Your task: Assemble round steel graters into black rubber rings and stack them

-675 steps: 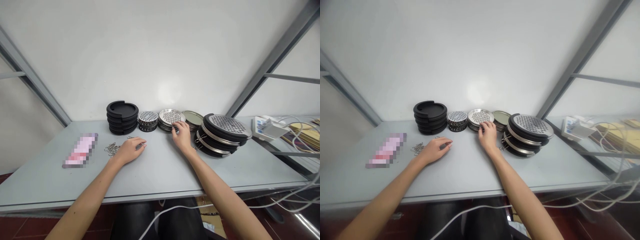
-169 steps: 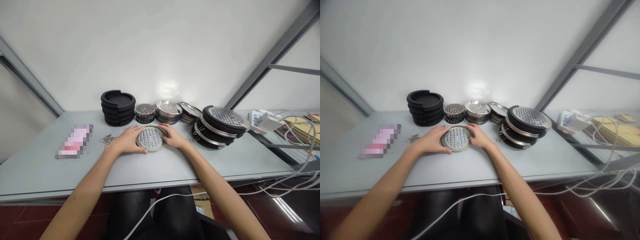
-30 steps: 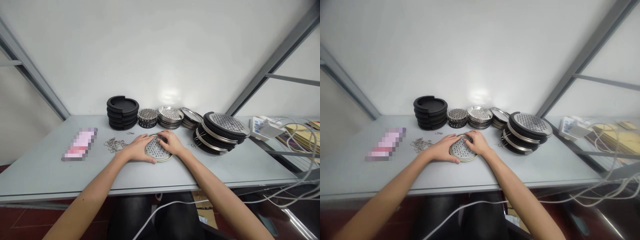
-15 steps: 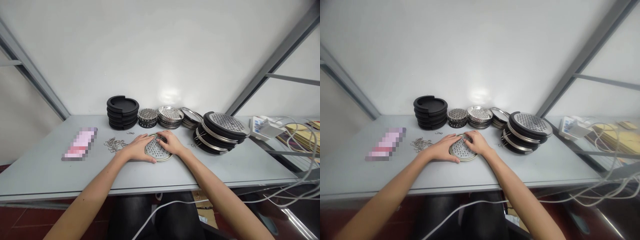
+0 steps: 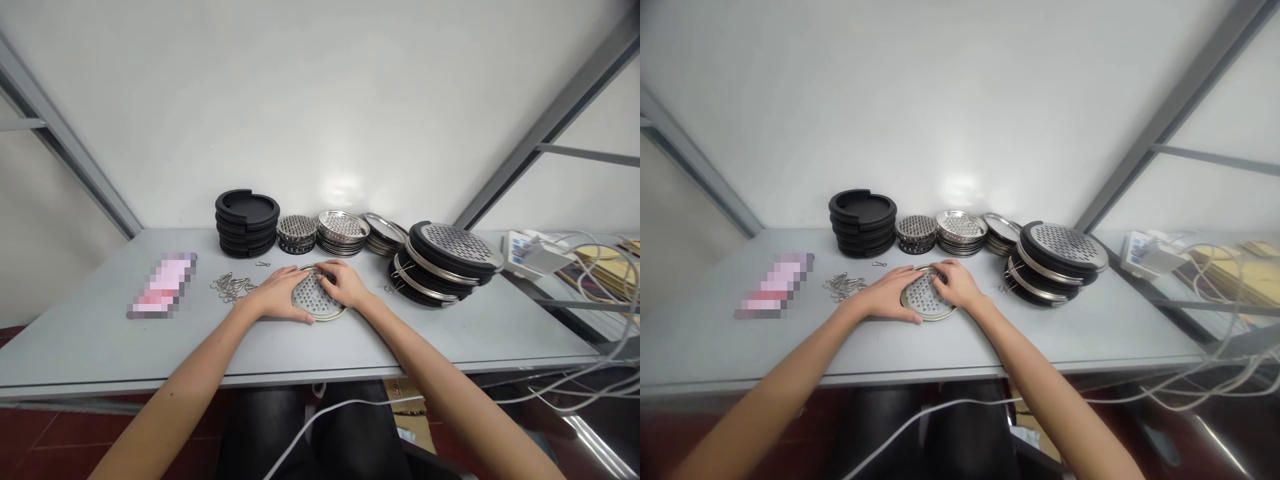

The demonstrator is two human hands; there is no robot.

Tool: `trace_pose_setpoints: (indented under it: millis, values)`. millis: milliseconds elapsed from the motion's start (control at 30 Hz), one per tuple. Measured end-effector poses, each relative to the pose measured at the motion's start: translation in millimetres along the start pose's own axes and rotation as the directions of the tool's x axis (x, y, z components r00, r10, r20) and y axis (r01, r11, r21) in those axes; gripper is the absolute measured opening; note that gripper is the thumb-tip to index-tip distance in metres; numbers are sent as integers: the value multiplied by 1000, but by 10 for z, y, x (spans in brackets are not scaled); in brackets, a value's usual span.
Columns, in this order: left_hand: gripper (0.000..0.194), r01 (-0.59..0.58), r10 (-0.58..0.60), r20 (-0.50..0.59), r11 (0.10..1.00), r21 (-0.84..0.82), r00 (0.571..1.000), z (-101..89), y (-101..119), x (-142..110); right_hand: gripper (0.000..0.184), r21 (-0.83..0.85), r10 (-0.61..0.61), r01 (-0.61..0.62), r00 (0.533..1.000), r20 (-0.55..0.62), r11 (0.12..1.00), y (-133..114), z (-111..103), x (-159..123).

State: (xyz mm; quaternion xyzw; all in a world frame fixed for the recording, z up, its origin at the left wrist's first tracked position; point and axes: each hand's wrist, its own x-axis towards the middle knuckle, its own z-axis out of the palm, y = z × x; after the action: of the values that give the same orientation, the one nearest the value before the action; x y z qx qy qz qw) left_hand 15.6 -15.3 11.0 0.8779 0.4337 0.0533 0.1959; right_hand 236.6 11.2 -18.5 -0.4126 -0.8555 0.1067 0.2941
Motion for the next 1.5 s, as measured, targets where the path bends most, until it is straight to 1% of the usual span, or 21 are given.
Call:
trace_pose_setpoints:
  millis: [267, 433, 633, 733, 833, 967, 1233, 1367, 1500]
  values:
    - [116, -1, 2, -33, 1000, 13, 999, 16, -16, 4, 33, -76, 35, -33, 999, 26, 997, -45, -24, -3]
    - [119, 1, -1, -40, 1000, 16, 999, 18, -19, 11, 32, -138, 33, -28, 999, 29, 990, -68, -43, 0]
    - [116, 9, -9, -41, 1000, -16, 999, -10, 13, 2, 33, -190, 27, -21, 999, 32, 982, -81, -45, -2]
    - [121, 22, -23, -50, 999, -31, 998, -6, 13, 1, 33, -210, 36, -29, 999, 29, 977, -95, -42, -2]
    - [130, 27, -31, -66, 998, -57, 997, 15, -8, 7, 33, -220, 38, -31, 999, 29, 975, -112, -48, 0]
    - [135, 20, -26, -69, 997, -77, 997, 37, -34, 13, 33, -218, 21, -12, 999, 39, 976, -123, -67, 6]
    - [131, 26, -31, -68, 997, -75, 997, 56, -55, 23, 37, -215, -27, 39, 998, 57, 976, -130, -92, 5]
    - [131, 16, -21, -66, 997, -76, 998, 70, -71, 31, 39, -230, -33, 45, 998, 56, 972, -125, -85, 4]
    - [131, 29, -34, -66, 996, -81, 997, 74, -83, 27, 40, -214, -31, 43, 998, 57, 976, -118, -81, 2]
